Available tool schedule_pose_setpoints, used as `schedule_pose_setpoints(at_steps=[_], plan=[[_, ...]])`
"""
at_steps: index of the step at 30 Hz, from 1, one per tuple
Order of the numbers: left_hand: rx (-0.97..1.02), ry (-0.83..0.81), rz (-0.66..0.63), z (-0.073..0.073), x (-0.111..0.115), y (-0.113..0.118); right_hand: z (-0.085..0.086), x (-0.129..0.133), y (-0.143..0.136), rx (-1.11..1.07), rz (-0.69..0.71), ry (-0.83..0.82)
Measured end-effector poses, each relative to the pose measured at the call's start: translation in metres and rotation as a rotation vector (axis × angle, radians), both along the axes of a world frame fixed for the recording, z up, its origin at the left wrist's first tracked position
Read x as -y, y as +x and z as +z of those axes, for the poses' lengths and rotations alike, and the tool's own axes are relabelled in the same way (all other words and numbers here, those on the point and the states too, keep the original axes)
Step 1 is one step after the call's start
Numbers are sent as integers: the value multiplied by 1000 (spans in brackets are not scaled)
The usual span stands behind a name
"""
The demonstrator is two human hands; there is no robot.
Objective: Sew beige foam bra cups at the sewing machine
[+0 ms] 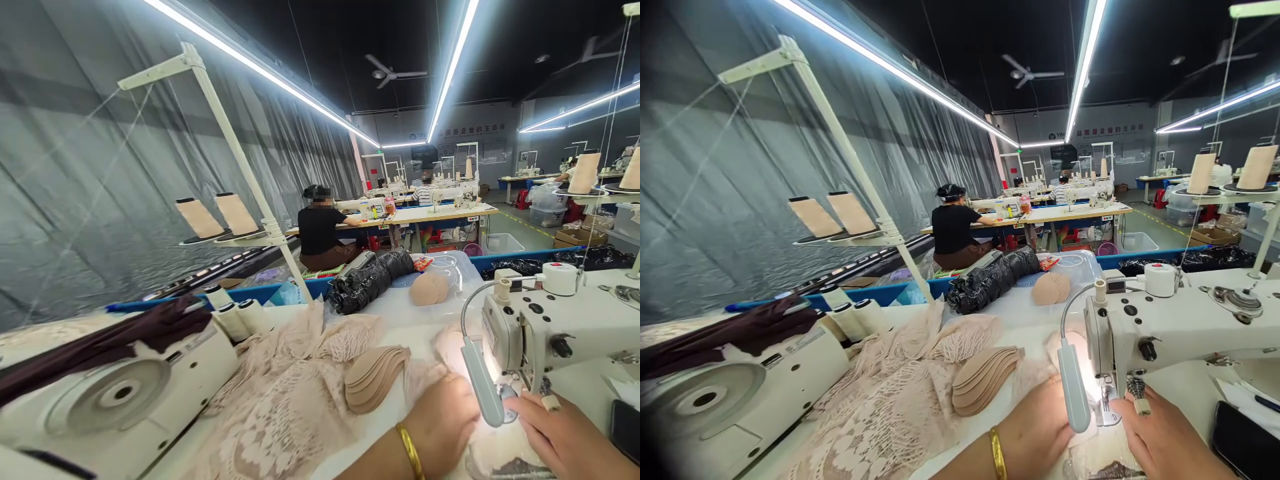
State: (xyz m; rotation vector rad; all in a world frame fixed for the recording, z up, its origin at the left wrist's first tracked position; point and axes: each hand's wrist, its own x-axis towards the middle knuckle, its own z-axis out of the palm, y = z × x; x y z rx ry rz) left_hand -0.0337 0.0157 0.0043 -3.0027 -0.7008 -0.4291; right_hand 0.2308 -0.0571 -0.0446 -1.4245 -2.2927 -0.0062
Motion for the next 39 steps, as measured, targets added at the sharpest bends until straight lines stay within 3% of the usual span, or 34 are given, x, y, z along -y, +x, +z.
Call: schedule_pose_setpoints(at_steps=[2,5,11,17,26,35,39], plan=[[109,-53,-71,-6,2,11,3,1,-2,-24,-8,-26],[156,-34,-46,-11,3,21,5,2,-3,-63,-10,-32],[125,57,-71,-11,7,17,8,2,-4,-89,-11,-25],[98,32,-89,-10,10,21,10,2,-6,-102,98,-36],[160,56,-88,-15,9,21,1,0,-2,-58,35,0],[148,13,43,-17,10,19,1,-2,-3,-70,34,-10],[90,67,106,-23,8,25,-8,-3,1,-46,44,27]])
